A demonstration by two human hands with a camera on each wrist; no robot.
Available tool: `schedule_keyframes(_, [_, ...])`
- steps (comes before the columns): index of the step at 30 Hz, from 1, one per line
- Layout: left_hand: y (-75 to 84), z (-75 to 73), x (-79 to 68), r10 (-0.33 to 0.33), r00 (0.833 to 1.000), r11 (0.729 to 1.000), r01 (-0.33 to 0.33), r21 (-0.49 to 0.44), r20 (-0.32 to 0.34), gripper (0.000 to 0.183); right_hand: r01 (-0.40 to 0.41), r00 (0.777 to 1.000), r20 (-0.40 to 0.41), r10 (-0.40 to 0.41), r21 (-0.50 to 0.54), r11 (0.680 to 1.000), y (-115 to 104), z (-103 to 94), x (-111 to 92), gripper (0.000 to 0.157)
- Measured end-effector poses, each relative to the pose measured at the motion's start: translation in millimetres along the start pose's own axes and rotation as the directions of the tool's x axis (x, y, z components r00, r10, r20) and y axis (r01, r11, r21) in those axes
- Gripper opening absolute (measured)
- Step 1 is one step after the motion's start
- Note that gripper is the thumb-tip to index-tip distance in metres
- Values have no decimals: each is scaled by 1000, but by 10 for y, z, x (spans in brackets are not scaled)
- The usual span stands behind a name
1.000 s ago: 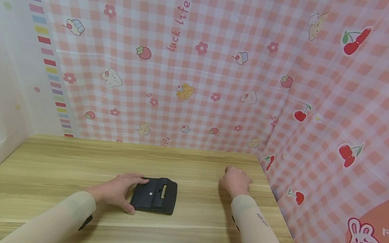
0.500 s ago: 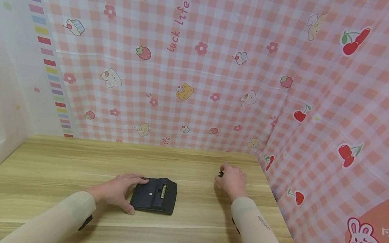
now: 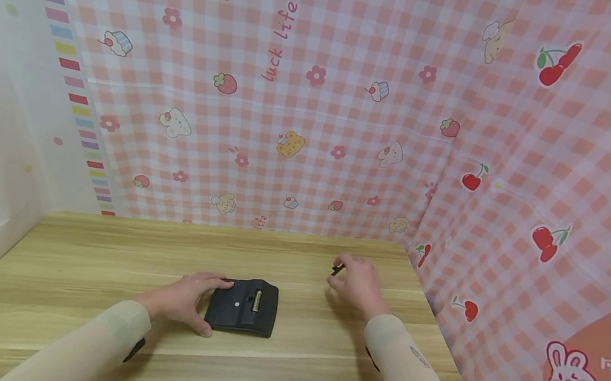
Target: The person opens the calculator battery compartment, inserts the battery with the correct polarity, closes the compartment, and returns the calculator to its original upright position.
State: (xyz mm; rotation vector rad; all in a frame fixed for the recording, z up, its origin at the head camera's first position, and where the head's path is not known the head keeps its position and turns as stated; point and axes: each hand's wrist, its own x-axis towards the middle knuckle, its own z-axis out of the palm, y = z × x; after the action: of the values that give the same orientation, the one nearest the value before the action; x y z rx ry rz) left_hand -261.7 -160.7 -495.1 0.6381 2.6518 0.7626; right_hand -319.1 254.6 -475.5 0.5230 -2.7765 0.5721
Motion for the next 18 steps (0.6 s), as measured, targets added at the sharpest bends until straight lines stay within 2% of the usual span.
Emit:
schedule_keyframes(9, [11,0,-13,13,1000,1000,-13,-11,-2,107,119,993,-31,-117,69,990,-131,-7,-34,27])
schedule_keyframes(18, [-9,7,-7,12,1000,1000,-12,-5,1,107,188,982,14,-190,97,977,-346,-12,-91,29])
